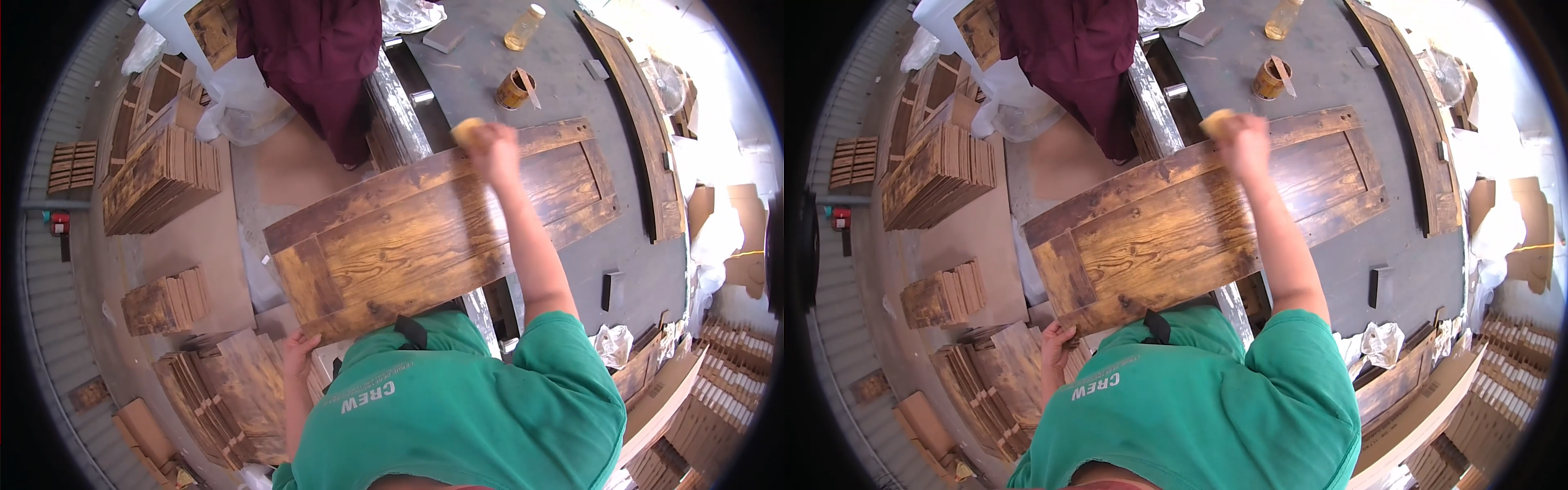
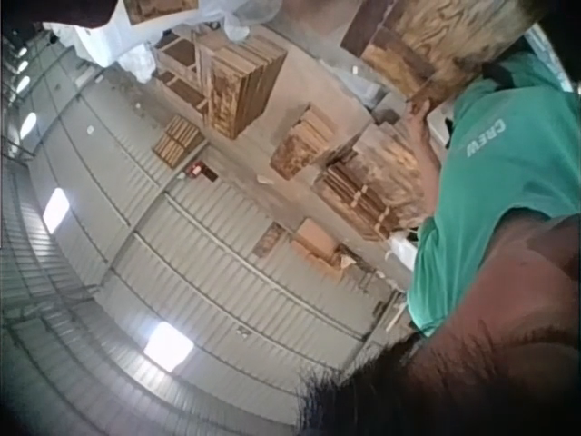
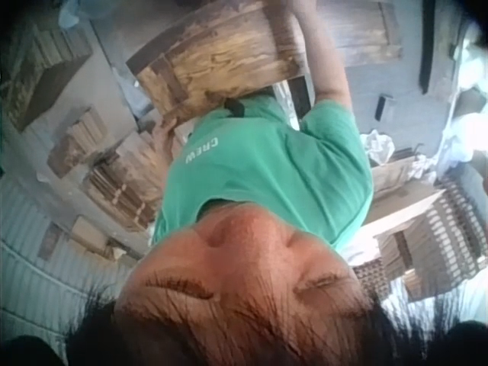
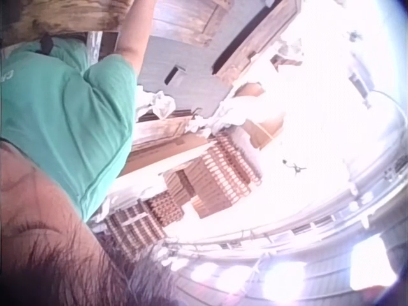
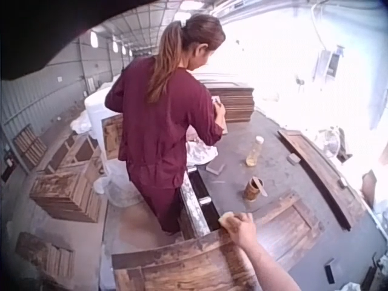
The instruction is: The person applies finish to wood panels using a sponge and a small stick, wipes the surfaces with a cloth, and sands the edges with a block.
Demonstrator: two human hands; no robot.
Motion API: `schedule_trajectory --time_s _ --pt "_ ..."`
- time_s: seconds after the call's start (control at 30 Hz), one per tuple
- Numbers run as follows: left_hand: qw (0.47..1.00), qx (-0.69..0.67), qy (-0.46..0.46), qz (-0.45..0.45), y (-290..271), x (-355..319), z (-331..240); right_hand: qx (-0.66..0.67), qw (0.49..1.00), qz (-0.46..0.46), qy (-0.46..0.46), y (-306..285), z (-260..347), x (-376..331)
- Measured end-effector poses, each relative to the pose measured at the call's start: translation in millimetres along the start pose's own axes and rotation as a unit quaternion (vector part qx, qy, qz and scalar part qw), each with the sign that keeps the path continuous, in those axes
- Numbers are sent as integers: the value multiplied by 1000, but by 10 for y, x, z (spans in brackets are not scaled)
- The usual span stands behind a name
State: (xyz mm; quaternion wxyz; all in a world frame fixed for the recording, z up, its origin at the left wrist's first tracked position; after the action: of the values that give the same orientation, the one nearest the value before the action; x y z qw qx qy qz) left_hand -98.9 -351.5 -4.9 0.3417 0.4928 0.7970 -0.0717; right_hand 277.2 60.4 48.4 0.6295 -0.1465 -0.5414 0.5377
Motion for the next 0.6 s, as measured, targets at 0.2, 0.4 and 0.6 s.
schedule_trajectory --time_s 0.2,0.4,0.6 --pt "1000 -1 1 -29 -94 12 -113 -70 992 -46 99 -121 -437 -46" --pt "999 7 -12 -32 -46 23 -198 80 994 57 -52 -55 263 -146" --pt "1000 -10 -7 -16 -49 58 -194 -52 993 -43 98 -119 -276 6"
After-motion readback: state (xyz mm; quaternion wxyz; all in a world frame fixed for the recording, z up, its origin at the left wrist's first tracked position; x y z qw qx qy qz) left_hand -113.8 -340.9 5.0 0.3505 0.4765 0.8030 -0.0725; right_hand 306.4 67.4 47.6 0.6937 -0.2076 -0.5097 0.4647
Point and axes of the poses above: each hand's wrist, its own x-axis towards the middle knuckle, its own y-axis out of the palm, z = x × y, the point moved 2 cm from there along x, towards the middle knuckle, and after that the axes turned 4 degrees about y, right-handed, at the moved point
